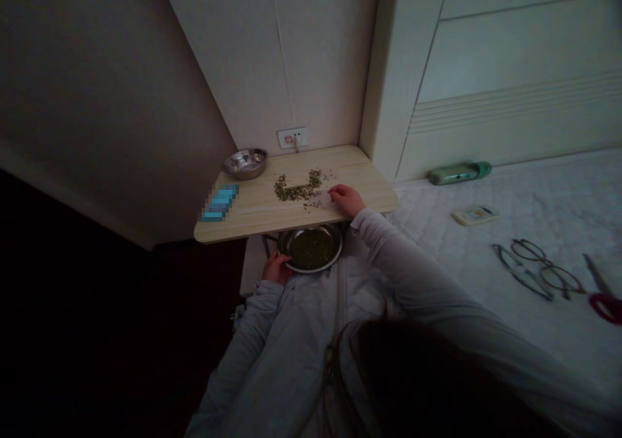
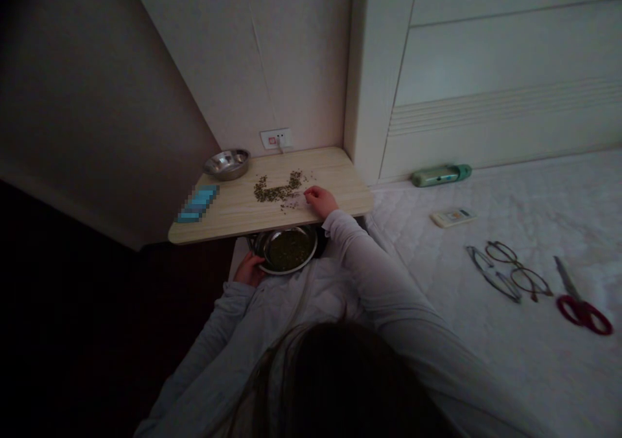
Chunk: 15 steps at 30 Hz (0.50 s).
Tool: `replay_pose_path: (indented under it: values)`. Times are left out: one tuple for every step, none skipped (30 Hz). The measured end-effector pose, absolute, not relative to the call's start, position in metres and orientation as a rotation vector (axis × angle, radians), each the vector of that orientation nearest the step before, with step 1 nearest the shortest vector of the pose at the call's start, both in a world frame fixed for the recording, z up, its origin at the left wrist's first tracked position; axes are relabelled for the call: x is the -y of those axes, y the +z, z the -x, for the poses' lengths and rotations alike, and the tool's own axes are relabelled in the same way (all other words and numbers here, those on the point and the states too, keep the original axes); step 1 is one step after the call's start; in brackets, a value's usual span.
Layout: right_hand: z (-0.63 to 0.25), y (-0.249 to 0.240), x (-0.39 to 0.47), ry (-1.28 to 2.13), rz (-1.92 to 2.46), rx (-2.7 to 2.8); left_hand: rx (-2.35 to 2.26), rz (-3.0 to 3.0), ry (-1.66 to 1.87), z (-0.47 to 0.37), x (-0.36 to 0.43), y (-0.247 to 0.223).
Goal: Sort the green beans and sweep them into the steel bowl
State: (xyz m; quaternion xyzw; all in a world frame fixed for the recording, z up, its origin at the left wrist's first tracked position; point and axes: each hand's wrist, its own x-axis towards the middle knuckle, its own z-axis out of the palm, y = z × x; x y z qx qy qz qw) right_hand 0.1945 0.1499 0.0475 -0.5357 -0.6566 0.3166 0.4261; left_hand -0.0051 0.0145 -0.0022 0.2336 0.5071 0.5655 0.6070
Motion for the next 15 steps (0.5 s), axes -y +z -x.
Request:
replay_pose_path:
  values:
    - [-0.1945,0.0478,-0.1494,0.782,1.338,1.656,-1.178,-0.533,1.305,0.005,-0.0146,-0.002]
    - [-0.1945,0.0482,-0.1487,0.78,1.337,1.669,-1.184,-0.525,1.303,0.0049,-0.0148,-0.0017]
    - [-0.1945,0.0487,-0.1481,0.786,1.335,1.68,-1.19,-0.519,1.301,0.0048,-0.0149,-0.0014]
    - [-0.1947,0.0494,-0.1474,0.8,1.335,1.69,-1.194,-0.517,1.299,0.0048,-0.0149,-0.0012]
    - [-0.1949,0.0501,-0.1467,0.819,1.333,1.696,-1.192,-0.52,1.298,0.0048,-0.0148,-0.0011]
    - [-0.1951,0.0507,-0.1461,0.841,1.331,1.698,-1.187,-0.527,1.298,0.0048,-0.0147,-0.001]
    - [-0.1953,0.0514,-0.1455,0.862,1.327,1.696,-1.18,-0.535,1.299,0.0049,-0.0144,-0.0011]
    - [-0.1956,0.052,-0.145,0.881,1.32,1.691,-1.175,-0.539,1.304,0.005,-0.0142,-0.0013]
    - [-0.1958,0.0525,-0.1446,0.892,1.315,1.684,-1.171,-0.542,1.307,0.0051,-0.014,-0.0016]
    - [-0.196,0.0529,-0.1443,0.898,1.314,1.68,-1.169,-0.544,1.308,0.0053,-0.0138,-0.0019]
    - [-0.1961,0.0531,-0.1441,0.899,1.314,1.682,-1.167,-0.547,1.31,0.0054,-0.0137,-0.0023]
    - [-0.1962,0.0532,-0.1441,0.895,1.313,1.692,-1.166,-0.55,1.308,0.0056,-0.0137,-0.0027]
    - [-0.1962,0.0531,-0.1442,0.889,1.313,1.704,-1.164,-0.553,1.306,0.0057,-0.0137,-0.003]
    - [-0.1962,0.0529,-0.1445,0.883,1.314,1.713,-1.162,-0.557,1.303,0.0057,-0.0137,-0.0033]
    - [-0.1961,0.0526,-0.1448,0.883,1.314,1.719,-1.158,-0.558,1.302,0.0056,-0.0138,-0.0034]
